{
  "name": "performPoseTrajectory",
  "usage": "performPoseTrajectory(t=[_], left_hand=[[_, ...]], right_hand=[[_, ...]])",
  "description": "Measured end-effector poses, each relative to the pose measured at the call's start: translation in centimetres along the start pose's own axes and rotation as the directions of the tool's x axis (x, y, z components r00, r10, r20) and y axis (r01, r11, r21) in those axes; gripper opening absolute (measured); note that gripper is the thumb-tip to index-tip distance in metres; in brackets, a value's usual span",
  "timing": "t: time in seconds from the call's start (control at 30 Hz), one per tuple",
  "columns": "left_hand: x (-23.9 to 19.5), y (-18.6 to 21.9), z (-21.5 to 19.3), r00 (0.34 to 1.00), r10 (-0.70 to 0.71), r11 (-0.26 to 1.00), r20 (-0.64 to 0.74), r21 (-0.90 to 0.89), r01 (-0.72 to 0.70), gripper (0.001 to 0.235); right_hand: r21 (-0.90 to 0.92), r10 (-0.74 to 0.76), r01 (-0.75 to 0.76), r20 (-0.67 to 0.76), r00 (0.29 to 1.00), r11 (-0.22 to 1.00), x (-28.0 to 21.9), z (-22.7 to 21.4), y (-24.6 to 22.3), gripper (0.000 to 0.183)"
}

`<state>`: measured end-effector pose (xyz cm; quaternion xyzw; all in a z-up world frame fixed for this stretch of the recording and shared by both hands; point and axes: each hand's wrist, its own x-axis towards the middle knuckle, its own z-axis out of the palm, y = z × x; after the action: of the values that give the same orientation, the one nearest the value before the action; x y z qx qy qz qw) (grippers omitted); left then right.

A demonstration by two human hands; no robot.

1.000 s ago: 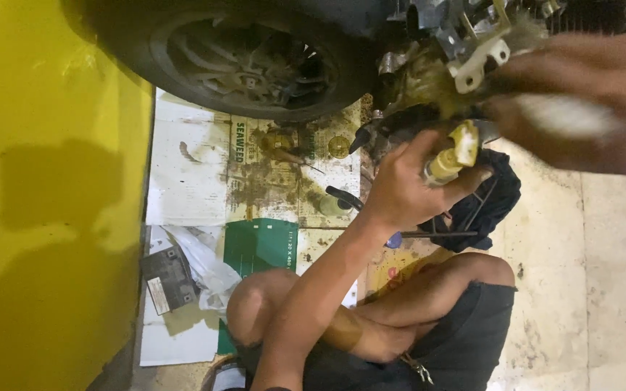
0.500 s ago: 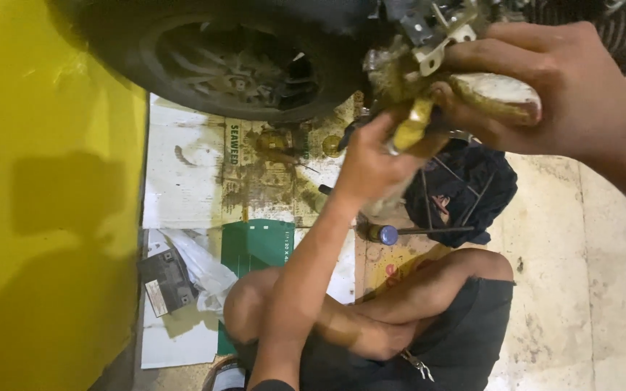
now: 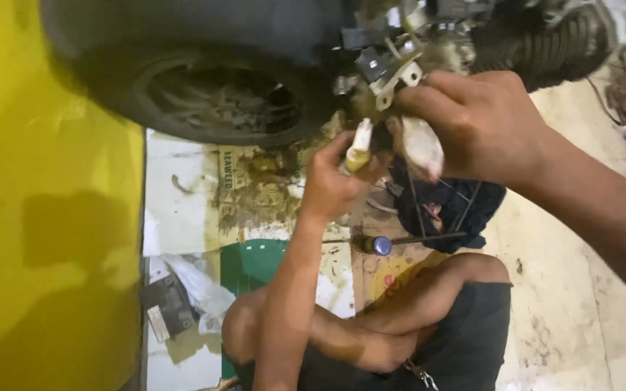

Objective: The person sits on the floor and cleans the engine and rear wheel area of a motorcycle. They use a brush to scrub the components and apply a liquid from a bottle to the parts.

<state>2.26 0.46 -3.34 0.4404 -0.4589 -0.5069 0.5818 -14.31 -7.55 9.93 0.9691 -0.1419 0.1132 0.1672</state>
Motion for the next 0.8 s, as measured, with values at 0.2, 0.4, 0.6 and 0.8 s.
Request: performPoseTrajectory(t=[0.2, 0.4, 0.6, 0.8], left_hand=[[-0.1, 0.3, 1.5, 0.995, 0.077, 0.996, 0.07, 0.038, -0.08, 0.039], [-0.9, 1.3, 3.6, 0.979, -0.093, 0.99, 0.179, 0.126, 0.071, 0.051], [-1.9, 1.4, 2.3, 0.979, 0.041, 0.997, 0.199, 0.052, -0.053, 0.04], [-2.8, 0.6, 1.7, 0.989, 0.048, 0.995, 0.139, 0.078, -0.059, 0.045]], right_hand=[[0.003, 0.175, -0.176, 0.074, 0.982, 0.984, -4.3, -3.8, 3.0, 0.028], [-0.159, 0.696, -0.722, 0.465, 0.547, 0.673, -2.5, -5.0, 1.2, 0.024], [0.228, 0.145, -0.077, -0.301, 0.942, 0.971, 0.8, -1.8, 0.6, 0.028], [0.317, 0.105, -0.022, -0.247, 0.963, 0.948, 6.4, -3.3, 6.9, 0.024]])
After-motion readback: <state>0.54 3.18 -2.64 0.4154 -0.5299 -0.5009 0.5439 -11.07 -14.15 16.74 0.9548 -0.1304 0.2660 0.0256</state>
